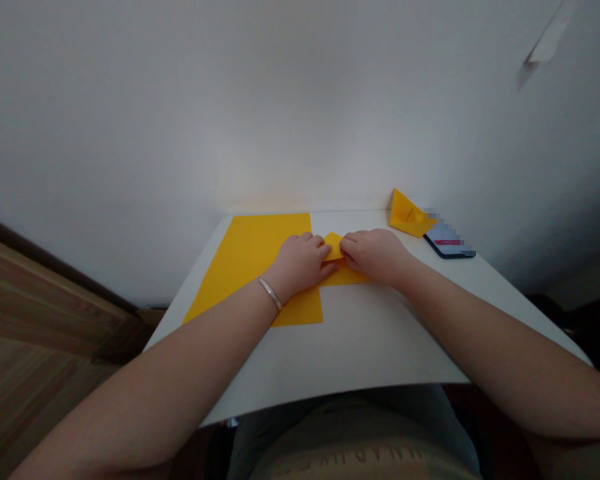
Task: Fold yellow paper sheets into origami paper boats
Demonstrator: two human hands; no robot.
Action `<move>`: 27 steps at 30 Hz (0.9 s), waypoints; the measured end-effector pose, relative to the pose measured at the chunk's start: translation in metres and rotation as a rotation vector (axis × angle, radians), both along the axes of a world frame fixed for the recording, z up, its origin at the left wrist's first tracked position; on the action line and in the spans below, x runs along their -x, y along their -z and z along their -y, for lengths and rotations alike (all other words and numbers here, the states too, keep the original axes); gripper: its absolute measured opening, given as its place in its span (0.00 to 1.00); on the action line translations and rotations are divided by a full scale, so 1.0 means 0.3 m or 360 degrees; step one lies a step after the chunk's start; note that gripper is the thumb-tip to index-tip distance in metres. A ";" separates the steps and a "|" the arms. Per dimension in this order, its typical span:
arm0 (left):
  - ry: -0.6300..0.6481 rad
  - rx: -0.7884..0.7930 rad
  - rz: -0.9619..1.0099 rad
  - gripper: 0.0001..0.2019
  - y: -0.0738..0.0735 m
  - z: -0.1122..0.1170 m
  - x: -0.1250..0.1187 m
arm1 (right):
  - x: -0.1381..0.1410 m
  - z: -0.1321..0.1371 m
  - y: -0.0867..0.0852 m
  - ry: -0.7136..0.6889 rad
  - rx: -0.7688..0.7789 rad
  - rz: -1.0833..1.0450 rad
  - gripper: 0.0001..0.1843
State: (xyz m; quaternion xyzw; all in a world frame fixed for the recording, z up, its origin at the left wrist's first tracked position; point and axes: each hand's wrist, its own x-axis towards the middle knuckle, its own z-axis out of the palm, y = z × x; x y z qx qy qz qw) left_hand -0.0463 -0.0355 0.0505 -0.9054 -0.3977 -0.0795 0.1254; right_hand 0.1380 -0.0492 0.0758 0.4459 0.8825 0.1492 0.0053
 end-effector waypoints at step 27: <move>-0.0017 -0.0014 0.0241 0.17 0.022 0.000 0.058 | -0.138 -0.100 0.026 0.0953 0.1173 -0.1403 0.09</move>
